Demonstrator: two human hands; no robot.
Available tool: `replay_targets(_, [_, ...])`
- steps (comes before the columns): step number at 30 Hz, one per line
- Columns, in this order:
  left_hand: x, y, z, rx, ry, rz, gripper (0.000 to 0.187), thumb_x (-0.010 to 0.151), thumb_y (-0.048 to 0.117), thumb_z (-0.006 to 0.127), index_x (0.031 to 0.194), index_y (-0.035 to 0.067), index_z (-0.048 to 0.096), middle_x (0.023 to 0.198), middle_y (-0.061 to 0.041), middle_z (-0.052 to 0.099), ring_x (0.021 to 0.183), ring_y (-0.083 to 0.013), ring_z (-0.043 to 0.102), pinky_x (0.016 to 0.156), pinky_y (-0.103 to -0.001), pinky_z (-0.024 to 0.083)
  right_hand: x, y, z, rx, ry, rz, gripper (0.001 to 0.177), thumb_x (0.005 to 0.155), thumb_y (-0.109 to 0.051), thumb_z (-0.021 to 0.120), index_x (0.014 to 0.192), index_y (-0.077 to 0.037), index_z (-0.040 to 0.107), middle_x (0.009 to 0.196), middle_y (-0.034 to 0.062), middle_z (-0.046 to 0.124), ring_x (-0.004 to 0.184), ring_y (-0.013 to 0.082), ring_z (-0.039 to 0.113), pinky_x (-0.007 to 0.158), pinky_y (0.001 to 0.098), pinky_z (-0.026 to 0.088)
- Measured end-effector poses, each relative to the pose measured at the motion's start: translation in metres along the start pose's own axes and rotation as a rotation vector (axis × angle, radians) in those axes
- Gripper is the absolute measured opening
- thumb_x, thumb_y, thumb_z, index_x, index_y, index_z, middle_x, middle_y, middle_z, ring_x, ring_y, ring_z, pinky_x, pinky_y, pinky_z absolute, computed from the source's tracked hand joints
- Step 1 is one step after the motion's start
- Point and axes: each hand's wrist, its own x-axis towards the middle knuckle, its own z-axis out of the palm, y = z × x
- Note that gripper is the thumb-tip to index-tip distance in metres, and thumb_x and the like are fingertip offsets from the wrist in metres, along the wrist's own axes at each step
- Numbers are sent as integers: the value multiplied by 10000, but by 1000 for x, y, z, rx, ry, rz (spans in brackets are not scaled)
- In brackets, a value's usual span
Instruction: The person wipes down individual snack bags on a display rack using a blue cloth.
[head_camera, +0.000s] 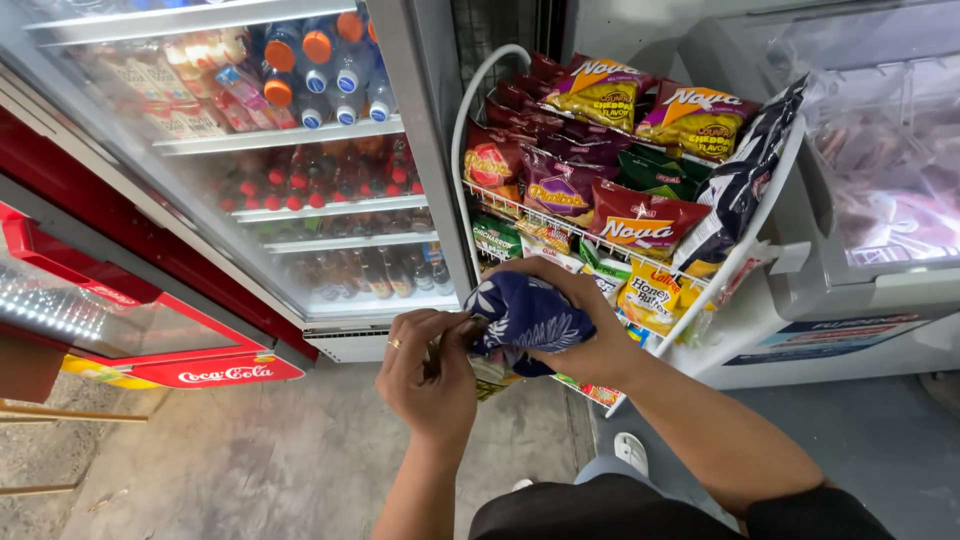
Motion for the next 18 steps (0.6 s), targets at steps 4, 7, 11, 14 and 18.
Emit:
replay_targets(4, [1, -2, 0, -24, 9, -11, 180, 828, -180, 697, 906, -19, 677, 874, -91, 687, 827, -197, 661, 751, -288, 525, -14, 5, -4, -27, 29, -23, 635, 787, 36, 797, 1379, -16, 573, 1309, 72, 664, 1220, 136, 640, 1084, 300, 495])
replay_targets(7, [3, -2, 1, -48, 18, 10, 190, 811, -183, 670, 887, -10, 679, 851, -84, 698, 820, -179, 665, 716, -267, 510, -14, 4, -16, -43, 35, -42, 641, 774, 45, 781, 1378, -10, 574, 1293, 76, 672, 1218, 147, 642, 1088, 303, 490])
replay_targets(11, [4, -3, -12, -107, 36, -106, 184, 844, -179, 628, 918, -16, 671, 885, -92, 699, 823, -152, 666, 704, -246, 509, -30, -11, -15, 34, 14, 27, 617, 771, 44, 755, 1366, -11, 601, 1251, 75, 703, 1157, 147, 668, 1041, 305, 519])
replay_targets(14, [7, -15, -9, 77, 63, -191, 140, 842, -142, 688, 855, -2, 693, 787, -72, 711, 667, -114, 627, 560, -228, 424, -25, -11, -25, -32, 7, 20, 624, 751, 38, 737, 1359, -21, 607, 1228, 72, 723, 1128, 149, 692, 1013, 306, 525])
replay_targets(18, [-12, -39, -15, -76, 141, -254, 62, 943, -65, 666, 945, -3, 668, 873, -52, 681, 756, -89, 626, 637, -225, 459, -43, 8, -28, -105, 62, 72, 645, 731, 19, 768, 1351, -51, 604, 1204, 71, 727, 1129, 156, 695, 1014, 311, 527])
